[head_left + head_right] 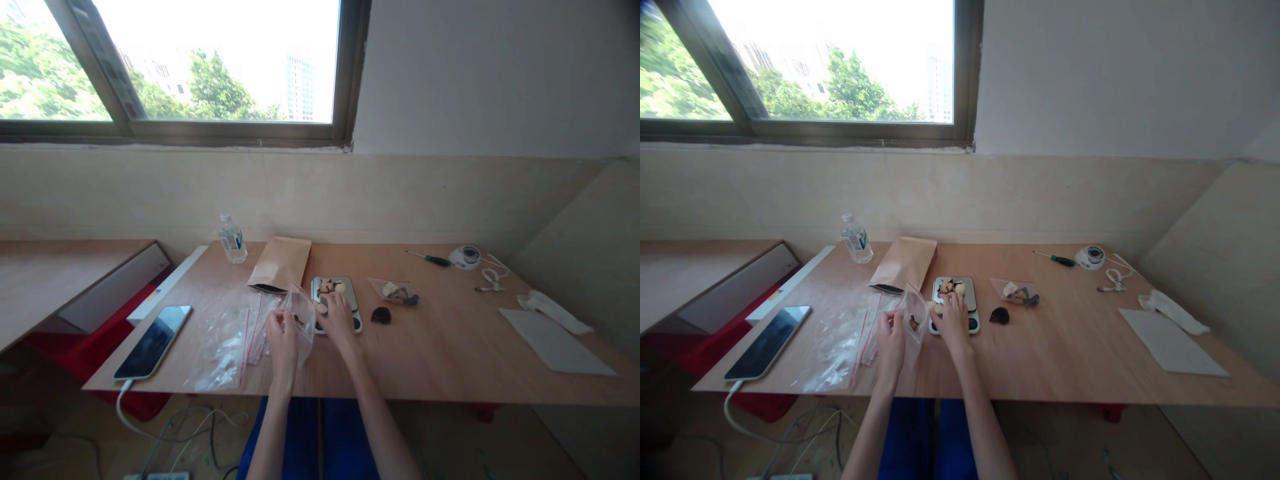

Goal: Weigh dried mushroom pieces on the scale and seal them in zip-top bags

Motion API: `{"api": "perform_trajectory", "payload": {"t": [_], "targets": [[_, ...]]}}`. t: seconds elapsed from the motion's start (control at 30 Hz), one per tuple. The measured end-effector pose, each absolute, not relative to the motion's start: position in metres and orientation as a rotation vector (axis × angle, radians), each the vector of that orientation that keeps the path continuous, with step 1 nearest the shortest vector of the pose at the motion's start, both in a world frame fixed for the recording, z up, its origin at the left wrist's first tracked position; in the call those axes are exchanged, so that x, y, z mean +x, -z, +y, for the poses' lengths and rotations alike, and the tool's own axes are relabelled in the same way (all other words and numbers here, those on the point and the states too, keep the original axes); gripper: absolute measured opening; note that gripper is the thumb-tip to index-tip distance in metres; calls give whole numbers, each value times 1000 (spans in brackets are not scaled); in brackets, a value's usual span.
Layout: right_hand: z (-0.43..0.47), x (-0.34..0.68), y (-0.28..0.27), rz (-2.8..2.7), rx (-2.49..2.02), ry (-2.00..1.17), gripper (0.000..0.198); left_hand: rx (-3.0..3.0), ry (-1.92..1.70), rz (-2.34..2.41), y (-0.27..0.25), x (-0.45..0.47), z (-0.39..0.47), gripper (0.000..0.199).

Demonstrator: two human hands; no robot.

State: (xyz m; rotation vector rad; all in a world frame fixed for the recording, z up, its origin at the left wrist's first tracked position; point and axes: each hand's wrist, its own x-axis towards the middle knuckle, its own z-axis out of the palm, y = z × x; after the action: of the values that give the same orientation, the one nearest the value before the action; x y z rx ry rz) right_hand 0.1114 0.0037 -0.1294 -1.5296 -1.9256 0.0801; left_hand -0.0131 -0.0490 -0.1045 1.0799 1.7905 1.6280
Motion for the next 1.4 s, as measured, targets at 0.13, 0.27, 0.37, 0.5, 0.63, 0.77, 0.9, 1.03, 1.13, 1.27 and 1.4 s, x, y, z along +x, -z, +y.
{"api": "perform_trajectory", "payload": {"t": [0.13,0.27,0.37,0.5,0.63,0.77,0.9,1.03,1.13,1.27,1.4], "targets": [[2,105,132,-1961,-1555,-94,20,1088,-1631,1824,103,-20,-50,17],[-2,106,130,-1906,-1528,-178,17,1089,-1642,1841,102,-22,-51,15],[-6,109,124,-1799,-1482,-303,18,1096,-1651,1829,102,-21,-52,14],[-14,114,115,-1504,-1340,-627,28,1105,-1608,1801,104,-21,-54,18],[-31,120,99,-1226,-1208,-873,37,1133,-1571,1808,105,-21,-55,20],[-48,122,81,-1193,-1162,-955,34,1202,-1574,1793,105,-16,-56,20],[-54,118,73,-1219,-1156,-958,30,1246,-1563,1756,106,-10,-58,20],[-55,114,77,-1227,-1156,-976,29,1257,-1548,1725,107,-7,-59,18],[-54,113,82,-1217,-1157,-950,31,1252,-1562,1729,105,-9,-60,18],[-51,114,89,-1156,-1137,-914,31,1223,-1587,1746,100,-16,-61,22],[-44,118,100,-1045,-1148,-930,35,1142,-1628,1709,92,-25,-61,23]]}}
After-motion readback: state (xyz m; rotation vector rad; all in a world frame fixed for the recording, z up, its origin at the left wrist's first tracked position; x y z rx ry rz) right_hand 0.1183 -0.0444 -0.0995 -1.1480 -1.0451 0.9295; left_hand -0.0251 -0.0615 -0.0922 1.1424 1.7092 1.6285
